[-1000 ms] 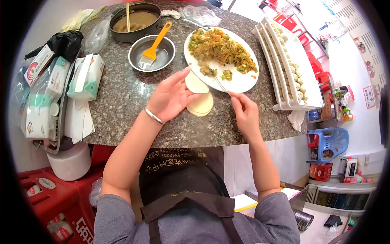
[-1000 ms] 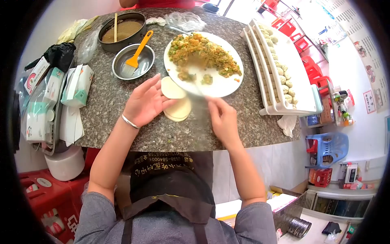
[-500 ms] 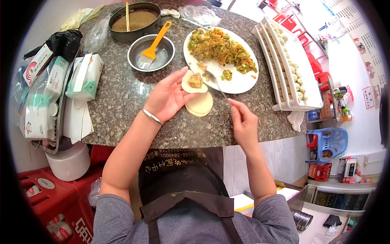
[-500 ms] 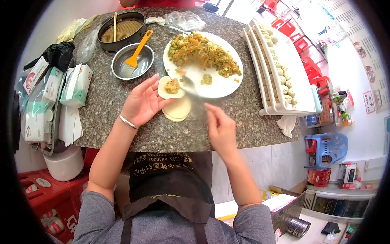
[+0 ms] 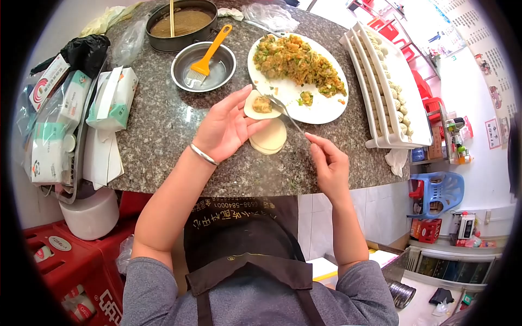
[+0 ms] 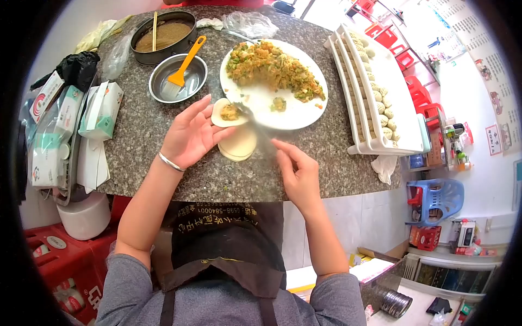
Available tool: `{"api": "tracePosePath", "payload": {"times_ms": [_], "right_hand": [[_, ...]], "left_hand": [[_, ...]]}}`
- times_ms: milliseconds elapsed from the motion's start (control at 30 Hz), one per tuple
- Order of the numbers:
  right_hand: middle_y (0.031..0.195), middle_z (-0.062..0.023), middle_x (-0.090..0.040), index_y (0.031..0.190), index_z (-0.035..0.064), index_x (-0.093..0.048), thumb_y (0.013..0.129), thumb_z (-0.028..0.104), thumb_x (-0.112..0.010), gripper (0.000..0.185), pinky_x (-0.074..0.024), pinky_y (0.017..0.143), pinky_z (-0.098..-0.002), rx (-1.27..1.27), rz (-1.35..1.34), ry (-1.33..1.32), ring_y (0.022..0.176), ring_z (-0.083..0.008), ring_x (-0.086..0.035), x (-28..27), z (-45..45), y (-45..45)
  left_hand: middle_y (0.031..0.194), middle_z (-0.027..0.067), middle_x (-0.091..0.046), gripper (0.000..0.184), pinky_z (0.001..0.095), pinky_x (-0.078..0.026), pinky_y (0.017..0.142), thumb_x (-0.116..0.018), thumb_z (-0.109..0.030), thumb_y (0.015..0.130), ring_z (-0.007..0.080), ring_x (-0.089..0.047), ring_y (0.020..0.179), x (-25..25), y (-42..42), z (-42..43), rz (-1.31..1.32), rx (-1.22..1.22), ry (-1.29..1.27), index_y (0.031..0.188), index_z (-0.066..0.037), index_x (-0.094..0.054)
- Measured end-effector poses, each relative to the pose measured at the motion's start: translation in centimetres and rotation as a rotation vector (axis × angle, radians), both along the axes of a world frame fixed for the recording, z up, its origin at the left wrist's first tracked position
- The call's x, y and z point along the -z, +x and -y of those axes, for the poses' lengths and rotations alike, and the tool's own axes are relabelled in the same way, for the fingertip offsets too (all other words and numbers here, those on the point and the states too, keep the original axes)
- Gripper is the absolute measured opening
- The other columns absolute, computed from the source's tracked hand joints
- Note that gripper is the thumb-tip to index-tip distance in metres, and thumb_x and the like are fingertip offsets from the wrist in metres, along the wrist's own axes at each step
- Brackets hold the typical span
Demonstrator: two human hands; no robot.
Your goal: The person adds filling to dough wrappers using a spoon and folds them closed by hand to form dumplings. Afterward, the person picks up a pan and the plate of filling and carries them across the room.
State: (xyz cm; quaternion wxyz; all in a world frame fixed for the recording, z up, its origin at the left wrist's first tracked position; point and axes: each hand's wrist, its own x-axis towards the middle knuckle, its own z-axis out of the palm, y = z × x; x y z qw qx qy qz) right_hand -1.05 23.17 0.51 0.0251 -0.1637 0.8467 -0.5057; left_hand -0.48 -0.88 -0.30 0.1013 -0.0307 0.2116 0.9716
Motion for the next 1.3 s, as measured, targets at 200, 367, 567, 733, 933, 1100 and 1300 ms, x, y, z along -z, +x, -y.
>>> {"api": "tracePosePath", "payload": {"times_ms": [200,367,567,733,933,1100,1300], "right_hand": [[0.065,0.0007,-0.054,0.111,0.0009,-0.064,0.092,0.008,-0.053,0.023,-0.0329,0.049,-0.0227,0.122,-0.051,0.087,0.054,-0.0042,-0.040,0.5,-0.4,0.8],[0.066,-0.0018,-0.057,0.110,0.0005,-0.064,0.092,0.007,-0.053,0.022,-0.0354,0.049,-0.0238,0.229,-0.105,0.030,0.055,-0.0052,-0.042,0.6,-0.5,1.0],[0.065,0.0082,-0.045,0.113,0.0001,-0.063,0.095,0.009,-0.052,0.023,-0.0270,0.049,-0.0201,0.098,-0.029,0.005,0.057,-0.0014,-0.035,0.4,1.1,1.4],[0.070,0.0017,-0.057,0.112,0.0001,-0.064,0.093,0.009,-0.052,0.024,-0.0348,0.052,-0.0215,0.144,0.049,-0.078,0.059,-0.0034,-0.041,0.5,1.3,0.9],[0.065,0.0016,-0.055,0.111,0.0010,-0.064,0.093,0.009,-0.053,0.023,-0.0331,0.050,-0.0224,0.083,0.071,-0.100,0.056,-0.0035,-0.041,0.8,0.3,0.5],[0.064,0.0017,-0.055,0.111,0.0011,-0.065,0.093,0.008,-0.053,0.023,-0.0322,0.048,-0.0229,0.179,-0.048,0.031,0.055,-0.0037,-0.040,1.3,-0.5,-1.4],[0.069,0.0011,-0.057,0.111,0.0006,-0.065,0.092,0.007,-0.054,0.023,-0.0355,0.051,-0.0209,0.057,-0.016,0.000,0.058,-0.0031,-0.043,-0.1,1.2,1.5]], "left_hand": [[0.131,0.0201,-0.050,0.052,0.0430,-0.042,0.102,-0.046,-0.031,0.097,0.0326,-0.051,0.120,0.1,0.1,-0.2,-0.034,0.012,-0.112,0.133,0.006,-0.037],[0.132,0.0180,-0.050,0.053,0.0439,-0.043,0.101,-0.046,-0.033,0.097,0.0321,-0.051,0.120,0.1,0.4,-0.3,-0.043,0.039,-0.125,0.134,0.003,-0.036],[0.131,0.0174,-0.050,0.053,0.0446,-0.042,0.102,-0.048,-0.032,0.096,0.0319,-0.051,0.121,0.0,0.4,-0.4,-0.020,0.046,-0.135,0.134,0.003,-0.037],[0.130,0.0171,-0.051,0.052,0.0444,-0.043,0.101,-0.049,-0.031,0.096,0.0314,-0.051,0.120,0.5,0.4,-0.2,-0.015,0.042,-0.099,0.133,0.003,-0.038],[0.122,0.0124,-0.056,0.039,0.0381,-0.048,0.095,-0.052,-0.025,0.095,0.0249,-0.058,0.112,0.1,0.5,-0.3,0.005,0.050,-0.058,0.126,-0.003,-0.046],[0.122,0.0131,-0.056,0.041,0.0379,-0.048,0.096,-0.053,-0.026,0.094,0.0245,-0.058,0.112,0.3,0.4,-0.3,0.000,0.044,-0.052,0.127,-0.002,-0.046],[0.130,0.0180,-0.050,0.050,0.0422,-0.043,0.102,-0.047,-0.030,0.097,0.0303,-0.051,0.120,0.2,0.3,-0.5,-0.027,0.043,-0.099,0.132,0.004,-0.038]]}}
